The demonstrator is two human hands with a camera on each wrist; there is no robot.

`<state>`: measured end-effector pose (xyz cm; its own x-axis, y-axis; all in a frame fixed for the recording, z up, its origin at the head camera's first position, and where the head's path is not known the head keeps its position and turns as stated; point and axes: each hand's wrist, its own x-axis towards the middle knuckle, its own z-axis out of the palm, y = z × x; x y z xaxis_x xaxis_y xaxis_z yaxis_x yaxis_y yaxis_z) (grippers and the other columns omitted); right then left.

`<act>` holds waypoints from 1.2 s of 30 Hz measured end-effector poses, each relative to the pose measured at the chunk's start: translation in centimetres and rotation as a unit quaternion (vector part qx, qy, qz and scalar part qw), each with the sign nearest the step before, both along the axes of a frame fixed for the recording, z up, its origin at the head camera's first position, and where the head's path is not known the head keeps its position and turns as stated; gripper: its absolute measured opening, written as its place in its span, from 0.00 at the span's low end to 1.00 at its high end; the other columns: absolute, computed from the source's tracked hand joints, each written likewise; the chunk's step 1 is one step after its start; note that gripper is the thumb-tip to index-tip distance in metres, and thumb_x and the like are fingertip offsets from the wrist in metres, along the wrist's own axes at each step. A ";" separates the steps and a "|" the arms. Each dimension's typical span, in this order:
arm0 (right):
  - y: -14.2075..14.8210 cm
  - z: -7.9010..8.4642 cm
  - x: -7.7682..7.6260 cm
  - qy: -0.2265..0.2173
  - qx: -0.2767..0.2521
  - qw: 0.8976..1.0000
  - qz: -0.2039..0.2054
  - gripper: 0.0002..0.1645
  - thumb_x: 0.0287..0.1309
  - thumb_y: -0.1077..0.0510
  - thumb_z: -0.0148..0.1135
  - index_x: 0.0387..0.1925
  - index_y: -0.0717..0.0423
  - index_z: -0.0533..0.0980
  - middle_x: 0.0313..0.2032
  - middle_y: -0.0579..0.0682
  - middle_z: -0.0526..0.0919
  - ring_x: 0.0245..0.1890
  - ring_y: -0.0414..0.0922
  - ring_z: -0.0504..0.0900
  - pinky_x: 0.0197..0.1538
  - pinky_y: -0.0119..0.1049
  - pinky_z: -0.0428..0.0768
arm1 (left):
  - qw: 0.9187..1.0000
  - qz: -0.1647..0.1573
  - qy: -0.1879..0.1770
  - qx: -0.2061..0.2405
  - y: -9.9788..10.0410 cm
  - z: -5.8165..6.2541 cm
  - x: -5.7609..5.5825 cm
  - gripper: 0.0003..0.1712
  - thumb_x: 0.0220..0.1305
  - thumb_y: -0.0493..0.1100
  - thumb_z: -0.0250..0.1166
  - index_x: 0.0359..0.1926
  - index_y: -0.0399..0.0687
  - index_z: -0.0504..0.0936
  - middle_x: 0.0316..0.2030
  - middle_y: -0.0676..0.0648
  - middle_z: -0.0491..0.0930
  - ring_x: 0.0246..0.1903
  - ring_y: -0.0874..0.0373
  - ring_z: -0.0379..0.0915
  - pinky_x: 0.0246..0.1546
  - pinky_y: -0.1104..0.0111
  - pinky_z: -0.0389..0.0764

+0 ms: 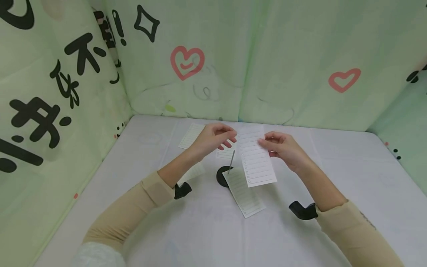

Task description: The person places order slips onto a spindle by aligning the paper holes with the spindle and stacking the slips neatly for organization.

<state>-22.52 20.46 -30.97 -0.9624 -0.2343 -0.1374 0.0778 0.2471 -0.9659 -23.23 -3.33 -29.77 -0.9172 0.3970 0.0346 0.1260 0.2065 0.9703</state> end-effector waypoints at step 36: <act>0.4 -1.0 2.7 -0.012 0.073 0.997 0.037 0.23 0.58 0.53 0.60 0.45 0.68 0.70 0.30 0.43 0.81 0.29 0.38 0.78 0.37 0.31 0.76 | 0.998 0.053 -0.018 -0.007 0.5 -1.0 0.2 0.08 0.60 0.38 0.61 0.35 0.37 0.81 0.24 0.47 0.81 0.24 0.54 0.78 0.29 0.69 0.75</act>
